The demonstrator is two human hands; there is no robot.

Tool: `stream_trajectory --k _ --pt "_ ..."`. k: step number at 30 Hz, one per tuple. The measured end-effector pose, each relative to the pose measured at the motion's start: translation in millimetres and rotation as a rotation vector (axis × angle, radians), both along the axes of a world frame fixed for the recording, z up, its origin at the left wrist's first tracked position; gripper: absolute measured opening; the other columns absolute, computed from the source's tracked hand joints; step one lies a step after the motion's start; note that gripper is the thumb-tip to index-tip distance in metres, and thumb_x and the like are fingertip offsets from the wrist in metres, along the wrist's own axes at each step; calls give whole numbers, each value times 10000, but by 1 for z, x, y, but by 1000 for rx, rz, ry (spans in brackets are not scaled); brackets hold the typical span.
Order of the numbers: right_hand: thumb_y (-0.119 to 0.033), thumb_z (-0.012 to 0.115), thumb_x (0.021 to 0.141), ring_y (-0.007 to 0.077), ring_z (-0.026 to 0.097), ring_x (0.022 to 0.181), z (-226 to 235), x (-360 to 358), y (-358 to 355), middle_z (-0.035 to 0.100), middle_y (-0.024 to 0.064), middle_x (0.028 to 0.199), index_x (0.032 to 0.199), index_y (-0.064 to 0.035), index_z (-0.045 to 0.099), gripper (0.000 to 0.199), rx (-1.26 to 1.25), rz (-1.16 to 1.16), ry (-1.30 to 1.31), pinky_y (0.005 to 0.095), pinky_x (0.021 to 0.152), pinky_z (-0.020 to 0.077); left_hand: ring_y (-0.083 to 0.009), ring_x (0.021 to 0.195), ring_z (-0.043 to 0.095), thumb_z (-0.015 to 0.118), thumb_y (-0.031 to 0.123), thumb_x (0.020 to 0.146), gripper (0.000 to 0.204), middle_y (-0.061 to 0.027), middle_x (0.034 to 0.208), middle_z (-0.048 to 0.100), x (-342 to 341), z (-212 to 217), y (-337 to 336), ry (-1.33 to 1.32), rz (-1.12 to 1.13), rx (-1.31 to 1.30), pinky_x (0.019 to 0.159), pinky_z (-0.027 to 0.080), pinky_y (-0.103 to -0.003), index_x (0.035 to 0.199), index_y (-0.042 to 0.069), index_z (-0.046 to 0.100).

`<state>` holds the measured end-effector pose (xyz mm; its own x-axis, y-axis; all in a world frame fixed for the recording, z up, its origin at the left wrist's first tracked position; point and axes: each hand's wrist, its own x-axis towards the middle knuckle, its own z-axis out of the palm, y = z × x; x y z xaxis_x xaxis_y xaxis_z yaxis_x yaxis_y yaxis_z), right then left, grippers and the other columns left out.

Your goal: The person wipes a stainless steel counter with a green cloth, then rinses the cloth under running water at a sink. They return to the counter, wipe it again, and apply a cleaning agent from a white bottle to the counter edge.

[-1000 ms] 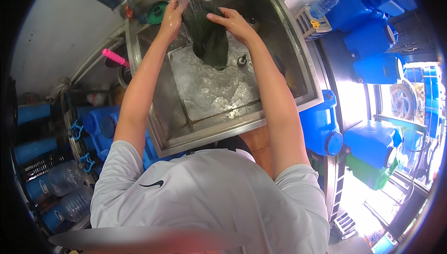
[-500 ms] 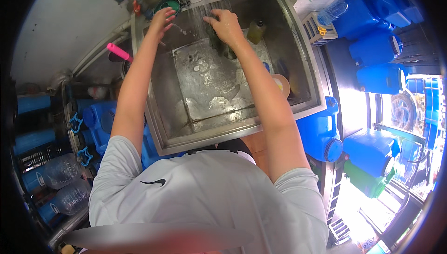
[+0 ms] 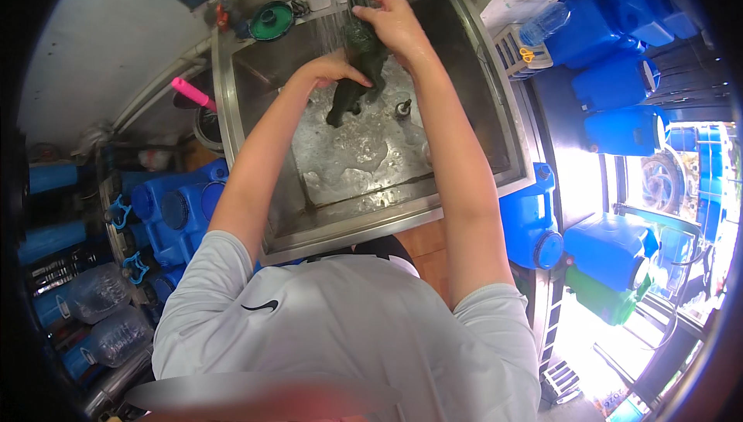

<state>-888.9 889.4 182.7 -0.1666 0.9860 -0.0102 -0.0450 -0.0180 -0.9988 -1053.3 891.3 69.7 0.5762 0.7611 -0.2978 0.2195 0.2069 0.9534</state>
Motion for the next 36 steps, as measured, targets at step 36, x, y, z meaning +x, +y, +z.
stream_trajectory --k 36 --pt "-176 359 940 321 554 1104 -155 -40 -18 620 149 1143 1100 -5 582 323 -927 -528 1419 492 967 417 -161 658 524 690 523 782 470 -26 796 538 -254 -38 135 -730 1414 -329 647 479 -327 983 127 536"
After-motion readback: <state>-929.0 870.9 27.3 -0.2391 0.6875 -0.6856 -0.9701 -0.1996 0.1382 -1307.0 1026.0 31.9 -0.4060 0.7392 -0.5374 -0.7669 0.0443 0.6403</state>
